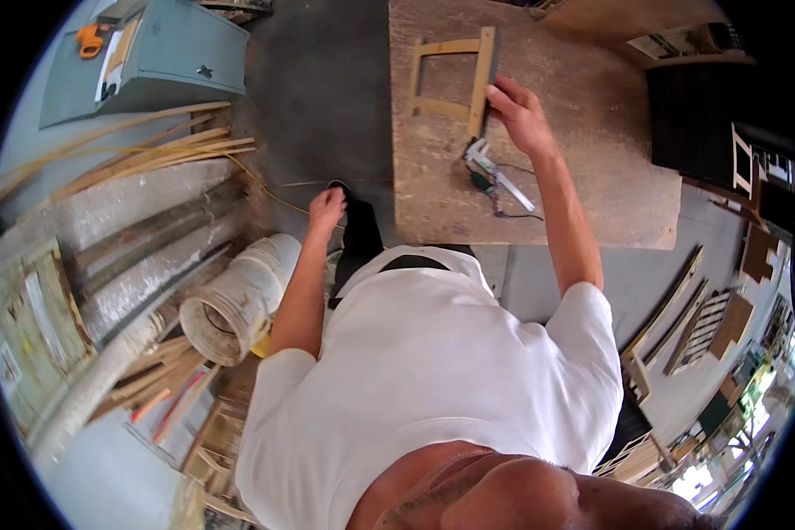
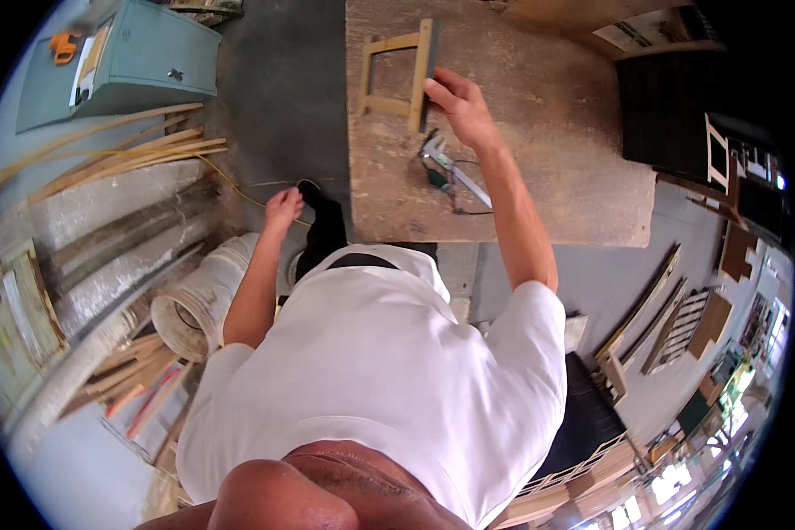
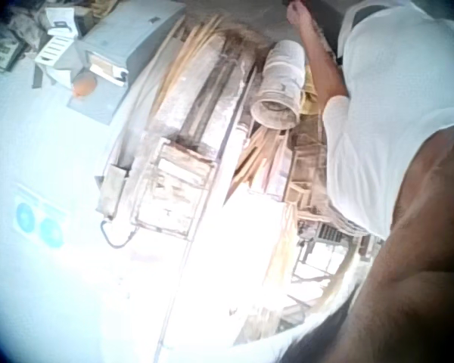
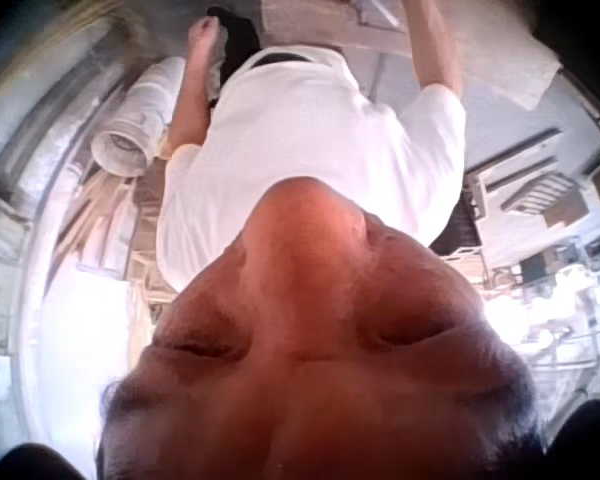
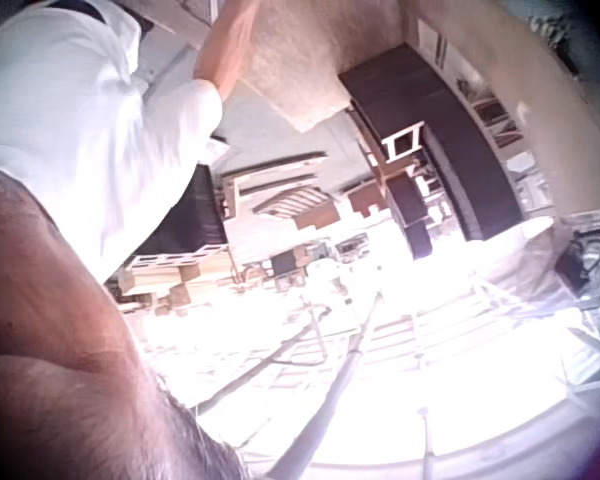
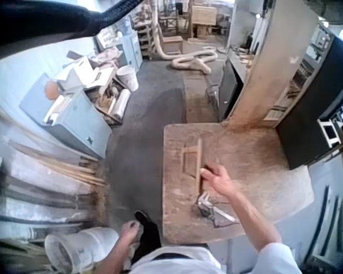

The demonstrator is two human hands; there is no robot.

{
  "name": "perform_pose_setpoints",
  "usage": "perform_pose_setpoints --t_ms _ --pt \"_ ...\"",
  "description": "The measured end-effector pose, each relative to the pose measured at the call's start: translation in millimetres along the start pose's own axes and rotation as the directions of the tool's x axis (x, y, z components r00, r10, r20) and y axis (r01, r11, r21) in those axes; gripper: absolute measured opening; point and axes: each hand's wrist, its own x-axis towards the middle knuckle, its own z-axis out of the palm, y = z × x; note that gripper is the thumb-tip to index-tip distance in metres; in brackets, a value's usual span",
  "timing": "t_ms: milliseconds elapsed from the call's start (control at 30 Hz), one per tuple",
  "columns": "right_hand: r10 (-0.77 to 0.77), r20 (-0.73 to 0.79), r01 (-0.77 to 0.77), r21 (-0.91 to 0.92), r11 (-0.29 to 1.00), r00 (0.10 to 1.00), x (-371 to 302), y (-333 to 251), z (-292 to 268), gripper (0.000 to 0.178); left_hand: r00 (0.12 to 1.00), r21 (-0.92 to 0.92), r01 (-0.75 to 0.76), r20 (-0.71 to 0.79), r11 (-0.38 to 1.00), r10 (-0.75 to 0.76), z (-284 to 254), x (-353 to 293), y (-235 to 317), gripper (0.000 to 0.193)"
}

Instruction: The person repeatedly picks up small wooden frames and runs them against a stationary sanding machine to smooth the edges. They handle the frames one at a time, rotating them to sand different sides before placing them back on the workbench.

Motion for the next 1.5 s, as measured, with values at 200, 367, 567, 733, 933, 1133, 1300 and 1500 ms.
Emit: perform_pose_setpoints --t_ms 200,367,567,733,933,1133,1300,1500 --pt "0.154 0.186 -0.217 0.393 0.894 0.970 3 11 93 0.050 0.893 -0.429 0.120 0.440 0.895 0.091 -68 75 130 0.081" --pt "0.239 0.261 -0.330 0.398 0.856 0.935 49 45 144 0.049 0.748 -0.599 0.222 0.611 0.769 0.260 -128 74 210 0.052" --pt "0.304 0.120 -0.326 0.394 0.859 0.945 126 85 192 0.041 0.781 -0.639 0.041 0.501 0.768 0.374 -194 81 262 0.033" --pt "0.364 0.023 -0.343 0.392 0.853 0.931 170 65 224 0.039 0.809 -0.646 0.071 0.483 0.760 0.335 -215 116 293 0.032" --pt "0.341 0.075 -0.338 0.445 0.830 0.937 276 59 213 0.040 0.815 -0.630 0.075 0.485 0.773 0.317 -210 196 364 0.031" --pt "0.288 0.121 -0.311 0.447 0.839 0.950 437 23 189 0.039 0.847 -0.663 0.078 0.438 0.744 0.302 -197 297 464 0.030" --pt "0.269 0.128 -0.298 0.459 0.837 0.954 559 -43 159 0.038 0.845 -0.618 0.025 0.434 0.785 0.314 -177 363 590 0.028" --pt "0.277 -0.031 -0.244 0.392 0.887 0.960 699 -77 90 0.033 0.794 -0.405 0.040 0.568 0.913 0.218 -136 475 727 0.032"
